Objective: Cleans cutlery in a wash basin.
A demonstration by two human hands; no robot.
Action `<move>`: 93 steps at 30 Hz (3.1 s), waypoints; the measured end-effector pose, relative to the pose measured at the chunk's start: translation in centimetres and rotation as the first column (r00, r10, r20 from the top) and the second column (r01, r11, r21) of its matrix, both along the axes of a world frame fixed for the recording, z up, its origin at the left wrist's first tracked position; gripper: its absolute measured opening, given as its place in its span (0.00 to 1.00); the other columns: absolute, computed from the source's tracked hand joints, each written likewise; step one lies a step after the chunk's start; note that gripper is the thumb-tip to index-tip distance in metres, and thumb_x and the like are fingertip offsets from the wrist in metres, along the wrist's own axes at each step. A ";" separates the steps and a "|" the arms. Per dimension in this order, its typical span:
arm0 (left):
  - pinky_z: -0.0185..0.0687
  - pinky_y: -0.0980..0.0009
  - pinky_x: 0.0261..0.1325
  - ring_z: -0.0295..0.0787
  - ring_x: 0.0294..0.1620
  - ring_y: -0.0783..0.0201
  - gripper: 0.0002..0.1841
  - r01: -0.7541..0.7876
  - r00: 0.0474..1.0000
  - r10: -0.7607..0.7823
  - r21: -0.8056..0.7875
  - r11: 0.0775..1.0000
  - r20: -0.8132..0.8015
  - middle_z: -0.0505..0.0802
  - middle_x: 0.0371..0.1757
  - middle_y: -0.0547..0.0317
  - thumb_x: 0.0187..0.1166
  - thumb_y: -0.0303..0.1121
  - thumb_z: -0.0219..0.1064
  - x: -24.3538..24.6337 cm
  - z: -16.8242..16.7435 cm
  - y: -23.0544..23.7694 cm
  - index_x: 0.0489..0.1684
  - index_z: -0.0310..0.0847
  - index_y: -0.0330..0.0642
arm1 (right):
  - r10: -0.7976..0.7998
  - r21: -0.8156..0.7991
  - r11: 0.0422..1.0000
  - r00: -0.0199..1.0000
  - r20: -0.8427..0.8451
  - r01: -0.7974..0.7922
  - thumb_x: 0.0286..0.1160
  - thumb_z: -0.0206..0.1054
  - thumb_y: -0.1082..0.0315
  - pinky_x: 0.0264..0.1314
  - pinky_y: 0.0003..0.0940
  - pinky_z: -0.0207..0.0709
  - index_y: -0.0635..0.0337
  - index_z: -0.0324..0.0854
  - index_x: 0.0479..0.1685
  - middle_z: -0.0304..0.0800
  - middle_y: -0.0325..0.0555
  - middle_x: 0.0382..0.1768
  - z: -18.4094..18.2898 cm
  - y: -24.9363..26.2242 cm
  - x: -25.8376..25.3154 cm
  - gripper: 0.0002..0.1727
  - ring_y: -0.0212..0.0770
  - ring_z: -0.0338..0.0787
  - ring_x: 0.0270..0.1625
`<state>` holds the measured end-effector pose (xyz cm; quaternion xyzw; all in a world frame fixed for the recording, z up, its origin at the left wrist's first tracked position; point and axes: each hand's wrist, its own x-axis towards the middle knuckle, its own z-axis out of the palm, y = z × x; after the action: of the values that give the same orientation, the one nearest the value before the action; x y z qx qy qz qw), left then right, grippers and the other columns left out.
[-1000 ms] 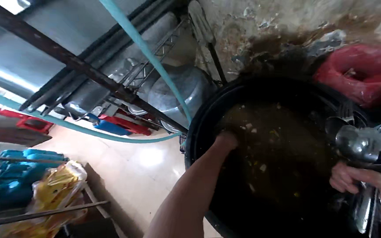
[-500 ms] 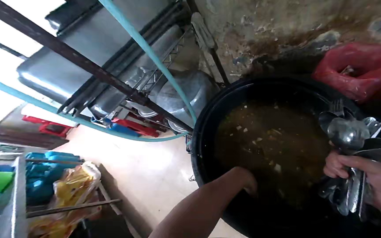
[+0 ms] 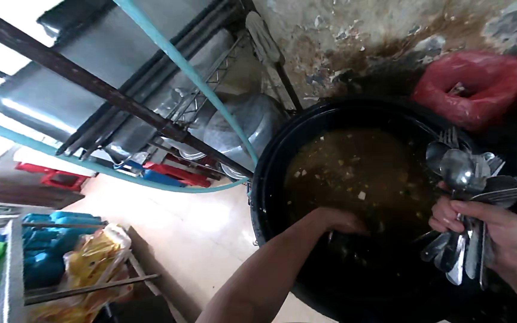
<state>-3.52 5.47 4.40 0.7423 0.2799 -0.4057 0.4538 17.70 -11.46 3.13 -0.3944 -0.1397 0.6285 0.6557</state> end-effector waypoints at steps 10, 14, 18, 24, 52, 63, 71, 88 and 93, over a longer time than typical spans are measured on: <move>0.70 0.34 0.78 0.78 0.77 0.36 0.30 -0.467 0.863 0.462 0.670 0.577 0.204 0.83 0.75 0.34 0.90 0.54 0.55 -1.0 -1.4 13.4 0.74 0.79 0.36 | 0.060 0.115 0.992 0.998 -0.034 -0.055 0.61 0.77 0.59 0.35 0.29 0.85 0.45 0.90 0.33 0.81 0.32 0.17 -0.9 -0.2 0.4 0.05 0.30 0.85 0.22; 0.64 0.31 0.80 0.67 0.84 0.31 0.28 -0.438 0.876 0.444 0.694 0.571 0.187 0.75 0.84 0.38 0.95 0.51 0.46 0.1 -5.7 16.0 0.85 0.72 0.47 | 0.181 0.295 0.940 0.983 -0.010 -0.170 0.75 0.69 0.59 0.40 0.29 0.84 0.43 0.91 0.42 0.87 0.31 0.25 -1.6 -0.2 0.9 0.06 0.29 0.87 0.29; 0.61 0.29 0.80 0.63 0.87 0.33 0.29 -0.495 0.863 0.416 0.640 0.587 0.286 0.72 0.87 0.43 0.86 0.63 0.54 6.5 -7.1 14.9 0.81 0.78 0.64 | 0.201 0.327 0.924 0.979 0.033 -0.201 0.78 0.68 0.58 0.40 0.29 0.84 0.44 0.90 0.47 0.87 0.32 0.26 -2.0 -0.3 1.1 0.08 0.30 0.87 0.30; 0.63 0.22 0.75 0.58 0.89 0.32 0.39 -0.398 0.916 0.266 0.586 0.706 0.302 0.68 0.89 0.44 0.77 0.71 0.60 15.6 -6.6 9.6 0.84 0.73 0.60 | 0.177 0.278 0.944 0.984 0.023 -0.177 0.73 0.72 0.58 0.40 0.32 0.86 0.41 0.89 0.51 0.88 0.33 0.27 -1.9 -0.5 1.2 0.10 0.32 0.88 0.29; 0.73 0.30 0.74 0.63 0.86 0.31 0.38 -0.025 0.984 0.123 0.573 0.820 -0.132 0.68 0.88 0.39 0.77 0.51 0.71 -7.4 -3.9 3.8 0.89 0.66 0.53 | 0.022 0.108 0.994 0.999 0.025 -0.024 0.58 0.77 0.61 0.34 0.30 0.85 0.44 0.89 0.42 0.81 0.31 0.18 -1.2 0.1 0.0 0.11 0.30 0.84 0.22; 0.72 0.24 0.65 0.84 0.67 0.32 0.27 0.321 0.912 -0.267 0.137 0.937 -0.312 0.90 0.62 0.33 0.84 0.54 0.63 -4.8 -3.3 -3.8 0.59 0.87 0.35 | 0.013 0.010 1.000 0.993 0.114 -0.015 0.54 0.75 0.59 0.33 0.30 0.85 0.45 0.88 0.26 0.82 0.33 0.16 -0.5 0.0 -0.3 0.05 0.31 0.85 0.21; 0.81 0.51 0.57 0.86 0.53 0.55 0.19 -0.001 0.999 -0.013 -0.259 0.966 -0.052 0.90 0.59 0.45 0.86 0.38 0.64 -2.3 -2.9 -3.6 0.70 0.81 0.39 | 0.013 -0.056 0.998 0.994 0.107 -0.007 0.58 0.67 0.65 0.34 0.30 0.87 0.49 0.86 0.27 0.84 0.37 0.18 0.3 0.0 -0.3 0.03 0.34 0.86 0.22; 0.64 0.35 0.83 0.70 0.84 0.36 0.25 -0.423 0.879 0.446 0.707 0.567 0.168 0.77 0.83 0.38 0.95 0.45 0.47 -4.2 -3.8 13.2 0.86 0.70 0.45 | 0.180 0.171 0.969 0.984 -0.001 -0.177 0.66 0.72 0.63 0.39 0.32 0.86 0.42 0.90 0.40 0.88 0.33 0.23 -0.7 -0.3 0.7 0.06 0.32 0.88 0.26; 0.65 0.34 0.81 0.73 0.82 0.38 0.25 -0.549 0.823 0.480 0.644 0.533 0.304 0.82 0.79 0.43 0.91 0.52 0.54 1.3 -6.9 13.1 0.79 0.79 0.53 | 0.252 0.249 0.936 0.967 0.016 -0.248 0.73 0.68 0.64 0.42 0.33 0.86 0.42 0.90 0.46 0.90 0.33 0.26 -1.1 -0.4 1.0 0.08 0.32 0.88 0.30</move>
<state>-2.21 18.57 -2.54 0.7588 0.5984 -0.0808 0.2443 18.74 -11.87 2.01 -0.2832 -0.2612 0.6874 0.6156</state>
